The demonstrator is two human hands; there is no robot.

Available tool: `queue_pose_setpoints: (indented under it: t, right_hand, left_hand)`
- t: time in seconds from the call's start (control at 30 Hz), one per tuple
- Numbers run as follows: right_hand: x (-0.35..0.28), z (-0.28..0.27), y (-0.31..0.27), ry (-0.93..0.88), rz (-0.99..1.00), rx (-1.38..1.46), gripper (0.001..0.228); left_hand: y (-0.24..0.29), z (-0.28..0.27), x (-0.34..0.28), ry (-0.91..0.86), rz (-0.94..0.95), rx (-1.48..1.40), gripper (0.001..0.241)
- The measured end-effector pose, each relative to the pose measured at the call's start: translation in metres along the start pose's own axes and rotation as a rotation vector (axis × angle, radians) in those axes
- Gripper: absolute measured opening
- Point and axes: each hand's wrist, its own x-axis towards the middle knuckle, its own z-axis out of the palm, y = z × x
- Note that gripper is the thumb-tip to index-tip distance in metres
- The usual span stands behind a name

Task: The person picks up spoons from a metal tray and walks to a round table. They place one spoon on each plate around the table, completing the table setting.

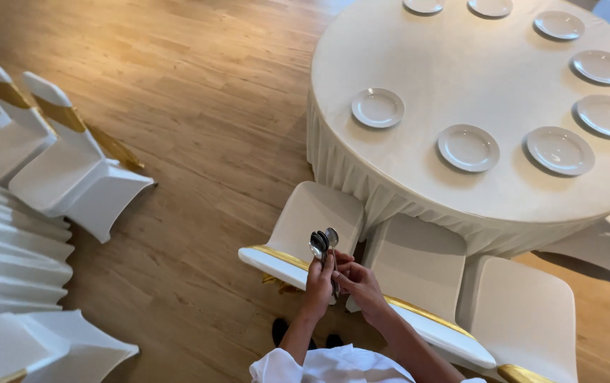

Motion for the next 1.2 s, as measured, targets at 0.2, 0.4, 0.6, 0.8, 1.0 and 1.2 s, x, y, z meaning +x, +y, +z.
queue_pose_setpoints:
  t: [0.2,0.4,0.6,0.8,1.0,1.2]
  right_hand:
    - [0.050,0.029,0.007,0.159,-0.102,0.067,0.013]
    - [0.075,0.068,0.000,0.267,-0.091,0.164,0.018]
    - [0.094,0.106,0.010,0.376,-0.020,0.186,0.020]
    - [0.110,0.130,0.019,0.395,-0.029,0.190,0.023]
    - [0.120,0.132,0.005,0.387,-0.115,0.126,0.015]
    - [0.130,0.111,-0.001,0.414,-0.113,0.133,0.021]
  left_hand:
    - [0.022,-0.024,0.061,-0.118,-0.043,0.036,0.032]
    - [0.072,-0.046,0.088,-0.257,-0.109,0.155,0.035]
    - [0.076,-0.086,0.126,-0.361,-0.132,0.114,0.033]
    - [0.078,-0.109,0.150,-0.390,-0.133,0.123,0.033]
    - [0.086,-0.104,0.168,-0.398,-0.196,0.106,0.031]
    - [0.077,-0.088,0.186,-0.358,-0.255,0.088,0.028]
